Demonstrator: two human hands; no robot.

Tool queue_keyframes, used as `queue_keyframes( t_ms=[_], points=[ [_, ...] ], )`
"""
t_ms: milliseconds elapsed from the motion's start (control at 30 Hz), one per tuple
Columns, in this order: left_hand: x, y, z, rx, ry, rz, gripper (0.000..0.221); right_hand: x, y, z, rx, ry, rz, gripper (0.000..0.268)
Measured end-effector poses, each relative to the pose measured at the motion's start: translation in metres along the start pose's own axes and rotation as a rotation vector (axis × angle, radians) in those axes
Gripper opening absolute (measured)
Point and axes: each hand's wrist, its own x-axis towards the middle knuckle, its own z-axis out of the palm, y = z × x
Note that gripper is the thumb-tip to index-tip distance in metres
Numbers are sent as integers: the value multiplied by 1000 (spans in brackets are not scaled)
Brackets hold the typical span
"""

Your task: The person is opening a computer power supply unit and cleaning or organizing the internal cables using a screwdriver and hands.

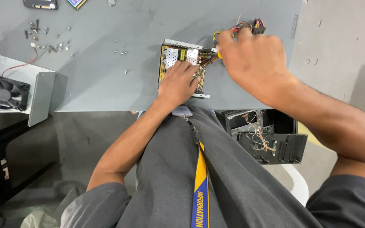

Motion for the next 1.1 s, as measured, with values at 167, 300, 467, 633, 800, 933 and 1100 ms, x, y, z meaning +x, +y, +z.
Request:
queue_keyframes(
  t_ms=[167,300,467,633,800,933,1100],
  points=[
    [0,1,-2,12,2,4,29,4,7,-10,266,-30,-114,28],
    [3,4,-11,0,-30,4,30,9,6,-8,205,-33,-12,12],
    [4,2,-10,22,-39,-5,33,10,6,-10,350,-59,-126,21],
    [4,7,-19,21,-96,-8,32,5,7,-17,395,112,-111,9],
    [4,8,-18,24,-93,-33,31,1,-2,13,299,148,48,7],
    [4,11,-19,42,-96,-20,31,0,2,6,373,55,-162,32],
    [7,13,-20,19,-137,-76,29,-3,-6,-9,462,-38,1,25]
  ],
)
